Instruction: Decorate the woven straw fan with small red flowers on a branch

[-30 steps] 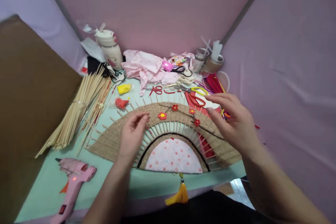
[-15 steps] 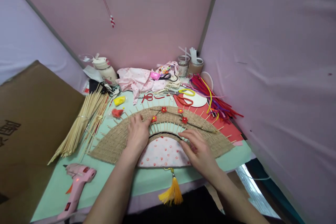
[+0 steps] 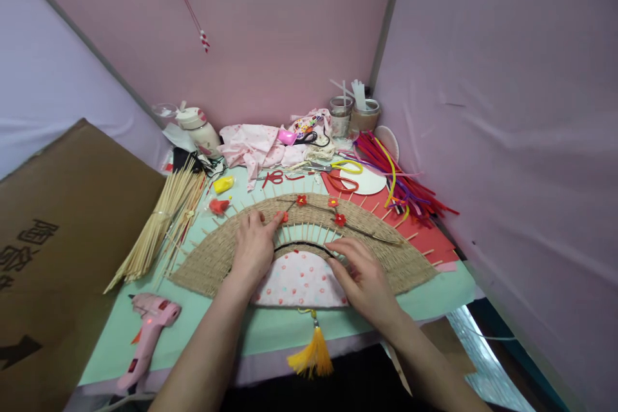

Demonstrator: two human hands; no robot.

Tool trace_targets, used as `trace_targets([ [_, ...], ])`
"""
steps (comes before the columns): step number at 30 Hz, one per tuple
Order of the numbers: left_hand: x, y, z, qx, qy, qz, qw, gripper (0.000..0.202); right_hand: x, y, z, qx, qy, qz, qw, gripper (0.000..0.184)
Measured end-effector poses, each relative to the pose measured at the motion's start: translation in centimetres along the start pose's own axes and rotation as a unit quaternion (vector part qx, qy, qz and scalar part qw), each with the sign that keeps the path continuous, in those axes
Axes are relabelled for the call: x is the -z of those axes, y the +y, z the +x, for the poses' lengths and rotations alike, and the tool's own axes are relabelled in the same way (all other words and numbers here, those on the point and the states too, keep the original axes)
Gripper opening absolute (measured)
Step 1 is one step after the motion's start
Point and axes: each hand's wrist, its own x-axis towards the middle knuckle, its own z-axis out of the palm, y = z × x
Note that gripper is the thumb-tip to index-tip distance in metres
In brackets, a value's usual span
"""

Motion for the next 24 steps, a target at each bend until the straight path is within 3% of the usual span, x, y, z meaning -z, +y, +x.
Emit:
trace_targets([
  [4, 0.6, -0.4, 0.1, 0.002, 0.049, -0.052, 0.997, 0.045, 0.2, -0.2, -0.1, 0.001, 0.003, 0.012, 1.0, 0.02],
  [7, 1.7, -0.4, 0.8, 0.047, 0.185, -0.163, 0.968, 0.041, -0.2, -0.6, -0.2, -0.002, -0.002, 0.03, 1.0, 0.019],
  [8, 2.0, -0.3, 1.1, 0.074, 0.234, -0.224, 0.943, 0.038, -0.6, -0.9, -0.2, -0.002, -0.01, 0.038, 0.999, 0.019],
  [10, 2.5, 0.3, 2.1, 0.131, 0.308, -0.37, 0.867, 0.032, -1.7, -1.8, -0.1, 0.008, -0.037, 0.055, 0.998, 0.02],
  [12, 2.5, 0.9, 3.1, 0.169, 0.336, -0.496, 0.783, 0.029, -3.1, -3.0, -0.1, 0.031, -0.076, 0.072, 0.994, 0.02],
  [14, 2.5, 0.9, 4.1, 0.175, 0.346, -0.548, 0.741, 0.027, -4.3, -4.1, -0.2, 0.054, -0.113, 0.087, 0.988, 0.02],
  [19, 3.7, -2.5, 5.2, 0.179, 0.378, -0.518, 0.746, 0.024, -5.1, -5.1, -0.6, 0.063, -0.15, 0.086, 0.983, 0.018],
  [24, 5.8, -5.9, 4.2, 0.219, 0.356, -0.531, 0.737, 0.029, -4.6, -5.0, -0.4, 0.047, -0.169, 0.07, 0.982, 0.016],
])
